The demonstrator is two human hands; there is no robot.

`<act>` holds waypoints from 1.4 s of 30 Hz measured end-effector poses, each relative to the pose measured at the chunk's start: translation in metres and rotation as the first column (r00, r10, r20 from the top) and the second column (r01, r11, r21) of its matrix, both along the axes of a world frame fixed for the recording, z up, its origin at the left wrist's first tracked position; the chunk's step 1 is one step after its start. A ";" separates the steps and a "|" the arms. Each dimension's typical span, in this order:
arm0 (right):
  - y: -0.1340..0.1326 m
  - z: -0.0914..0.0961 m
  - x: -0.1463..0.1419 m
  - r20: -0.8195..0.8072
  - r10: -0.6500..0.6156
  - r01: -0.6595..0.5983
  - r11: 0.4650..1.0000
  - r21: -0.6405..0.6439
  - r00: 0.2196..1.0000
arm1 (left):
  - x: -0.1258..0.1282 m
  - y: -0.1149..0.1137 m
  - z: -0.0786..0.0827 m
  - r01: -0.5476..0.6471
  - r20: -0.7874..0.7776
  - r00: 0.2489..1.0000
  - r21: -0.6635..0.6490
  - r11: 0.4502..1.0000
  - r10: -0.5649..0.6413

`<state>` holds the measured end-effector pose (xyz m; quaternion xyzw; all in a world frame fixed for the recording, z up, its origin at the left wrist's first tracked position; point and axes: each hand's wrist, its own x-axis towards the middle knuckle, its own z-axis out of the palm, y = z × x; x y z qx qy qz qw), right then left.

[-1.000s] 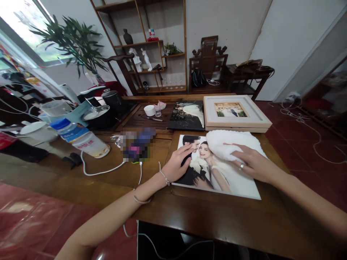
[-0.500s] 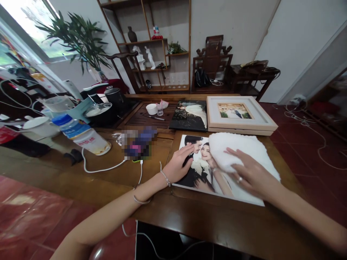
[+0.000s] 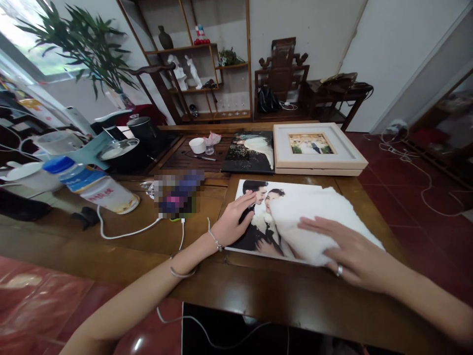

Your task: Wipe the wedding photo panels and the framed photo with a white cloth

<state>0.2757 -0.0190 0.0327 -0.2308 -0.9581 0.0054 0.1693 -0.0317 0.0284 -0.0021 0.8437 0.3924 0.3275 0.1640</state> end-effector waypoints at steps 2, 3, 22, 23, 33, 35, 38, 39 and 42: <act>0.019 0.000 0.009 -0.008 -0.085 0.085 0.996 -0.011 0.996 | 0.000 0.000 0.000 0.005 -0.005 1.000 0.006 1.000 -0.005; 0.026 0.000 0.012 -0.012 -0.137 0.137 0.990 -0.023 0.990 | 0.000 0.000 0.000 0.008 -0.003 1.000 0.012 1.000 -0.008; -0.036 -0.006 -0.016 -0.045 0.041 -0.040 0.999 0.022 0.998 | -0.001 0.002 -0.003 0.018 -0.011 1.000 0.041 0.999 -0.018; -0.026 -0.006 -0.013 -0.044 0.026 -0.024 0.999 0.028 0.999 | -0.001 0.002 -0.003 0.020 -0.014 1.000 0.044 0.999 -0.020; 0.057 0.001 0.007 -0.011 -0.361 0.361 0.930 0.074 0.933 | -0.002 0.001 -0.002 0.024 -0.017 1.000 0.042 0.999 -0.023; 0.051 -0.003 0.002 -0.040 -0.377 0.379 0.920 0.098 0.926 | -0.002 0.001 -0.002 0.023 -0.011 1.000 0.042 0.999 -0.023; 0.026 -0.009 -0.007 -0.065 -0.317 0.323 0.936 0.142 0.946 | -0.002 0.001 -0.002 0.021 0.001 1.000 0.031 0.999 -0.021; 0.015 -0.010 -0.010 -0.065 -0.288 0.295 0.944 0.146 0.955 | -0.001 0.001 -0.002 0.020 0.005 1.000 0.027 0.999 -0.020; -0.022 -0.011 -0.019 -0.059 -0.191 0.196 0.974 0.112 0.980 | -0.001 0.001 -0.003 0.013 0.011 1.000 0.023 1.000 -0.014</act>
